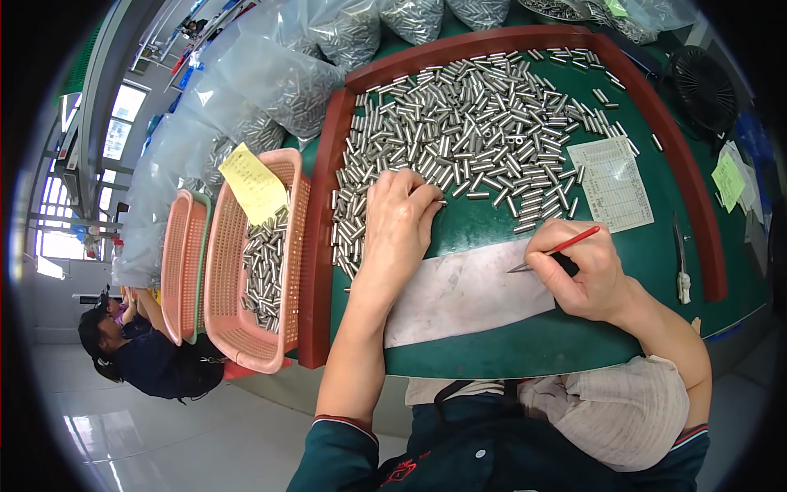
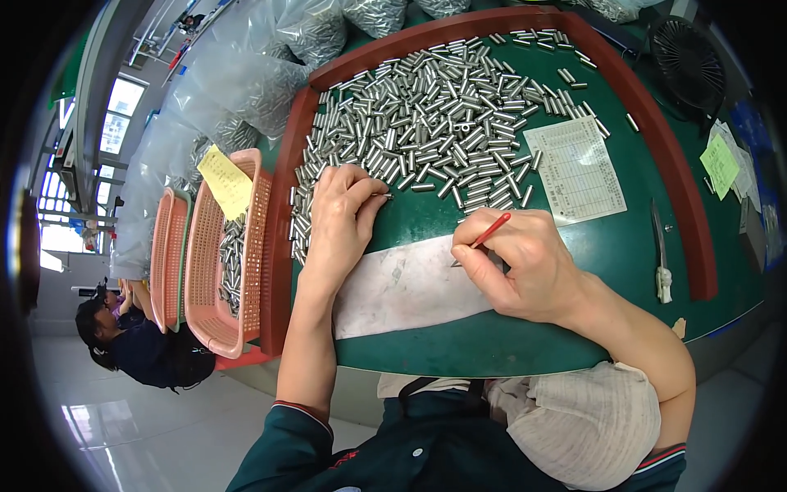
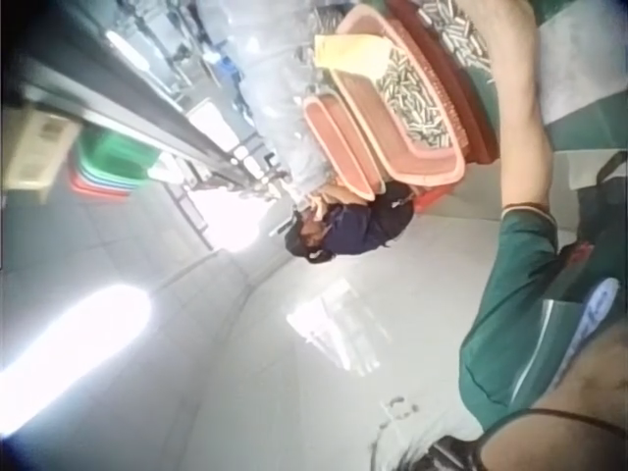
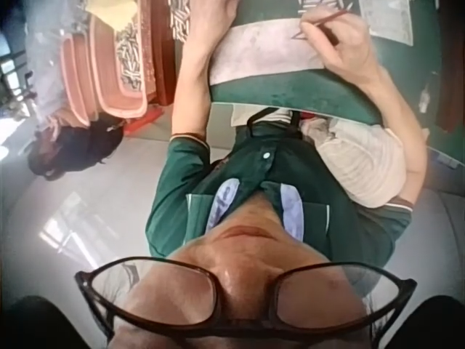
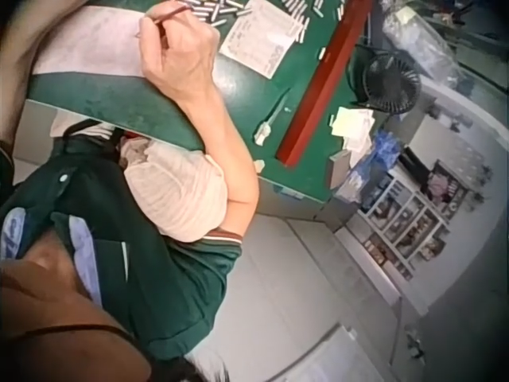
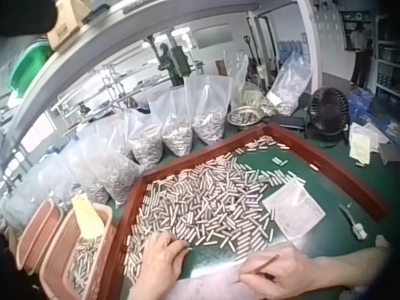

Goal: The person is inspecting and sorting small metal cylindrical parts using a fine probing tool.

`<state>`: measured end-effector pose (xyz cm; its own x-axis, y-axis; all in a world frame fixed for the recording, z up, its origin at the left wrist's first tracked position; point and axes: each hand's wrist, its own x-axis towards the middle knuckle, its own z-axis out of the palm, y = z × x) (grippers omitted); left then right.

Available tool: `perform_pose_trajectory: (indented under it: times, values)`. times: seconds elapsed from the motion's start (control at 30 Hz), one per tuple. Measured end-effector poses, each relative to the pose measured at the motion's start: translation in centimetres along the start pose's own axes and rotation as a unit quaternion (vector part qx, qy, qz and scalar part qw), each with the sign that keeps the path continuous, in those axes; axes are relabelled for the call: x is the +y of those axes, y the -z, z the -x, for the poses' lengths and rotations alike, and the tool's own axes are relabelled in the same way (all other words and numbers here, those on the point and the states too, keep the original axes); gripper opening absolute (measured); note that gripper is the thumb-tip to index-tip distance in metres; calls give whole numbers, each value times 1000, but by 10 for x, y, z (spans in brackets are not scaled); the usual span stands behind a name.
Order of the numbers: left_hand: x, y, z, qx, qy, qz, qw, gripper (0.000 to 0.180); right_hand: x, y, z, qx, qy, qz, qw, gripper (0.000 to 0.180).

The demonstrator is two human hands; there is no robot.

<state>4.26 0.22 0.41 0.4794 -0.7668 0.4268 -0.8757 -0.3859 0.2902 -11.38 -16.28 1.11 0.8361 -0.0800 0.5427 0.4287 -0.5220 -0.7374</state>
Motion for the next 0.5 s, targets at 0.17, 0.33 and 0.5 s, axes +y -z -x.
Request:
perform_pose_trajectory:
  times: [0.17,0.33,0.5]
  values:
    - [19,2,5,14,154,295,943,9,-5,7,0,-10,32,32,999,5]
    - [35,-2,9,-105,311,601,728,11,-4,12,-2,123,119,78,982,13]
    - [36,-3,11,-117,324,619,706,10,-2,2,-5,99,150,93,979,17]
